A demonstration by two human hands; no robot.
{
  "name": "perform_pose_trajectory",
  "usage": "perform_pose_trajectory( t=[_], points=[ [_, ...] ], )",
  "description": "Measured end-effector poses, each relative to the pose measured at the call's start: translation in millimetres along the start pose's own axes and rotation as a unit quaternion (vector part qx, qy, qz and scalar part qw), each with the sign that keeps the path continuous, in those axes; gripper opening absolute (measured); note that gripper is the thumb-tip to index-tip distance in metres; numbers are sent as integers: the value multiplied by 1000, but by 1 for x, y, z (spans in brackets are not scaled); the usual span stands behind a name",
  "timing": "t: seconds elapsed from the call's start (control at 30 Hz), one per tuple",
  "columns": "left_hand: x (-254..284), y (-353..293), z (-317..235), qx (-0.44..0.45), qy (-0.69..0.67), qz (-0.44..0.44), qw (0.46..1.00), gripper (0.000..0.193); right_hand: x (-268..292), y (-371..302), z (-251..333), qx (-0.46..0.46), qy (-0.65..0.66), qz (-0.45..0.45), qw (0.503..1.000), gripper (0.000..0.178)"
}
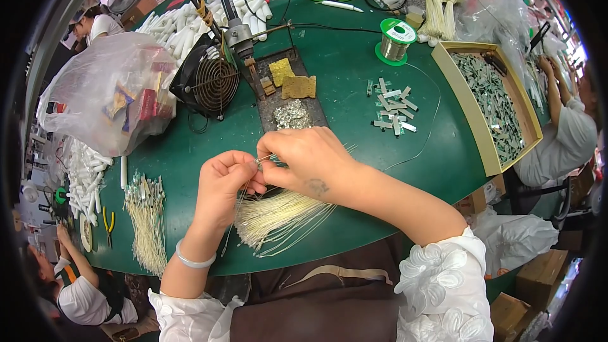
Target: Assembling small green plastic components onto the ends of white wires at a factory workbench.
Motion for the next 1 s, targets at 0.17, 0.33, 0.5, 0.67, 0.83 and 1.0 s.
perform_pose_trajectory(
  t=[0.17, 0.33, 0.5, 0.67, 0.83, 1.0],
  points=[
    [-2, 0, 0, 1, 5, -7, 1000, 6, 0, 0, 1, -3, -1, 2, 1000, 11],
    [-3, 2, -2, -24, 11, -31, 999, 7, 1, 4, -18, -151, 97, 66, 982, 10],
    [-6, 7, -3, -40, 24, -24, 999, 7, -11, 4, -32, -237, 158, 131, 950, 14],
    [-8, 15, -5, -51, 25, -25, 998, 6, -12, 5, -37, -230, 166, 101, 954, 14],
    [-14, 24, -11, -69, 75, 8, 995, 3, -9, 5, -42, -228, 162, 79, 957, 14],
    [-10, 41, -9, -81, 82, 5, 993, 2, -4, 11, -55, -251, 227, 63, 939, 13]
  ],
)
Point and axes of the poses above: each hand's wrist, its own y-axis towards the middle knuckle, its own x-axis out of the back of the hand, z = x × y, the point moved 8 cm from there along y, towards the middle knuckle, and after that the axes turned 11 degrees about -x, right-handed, at the moved point
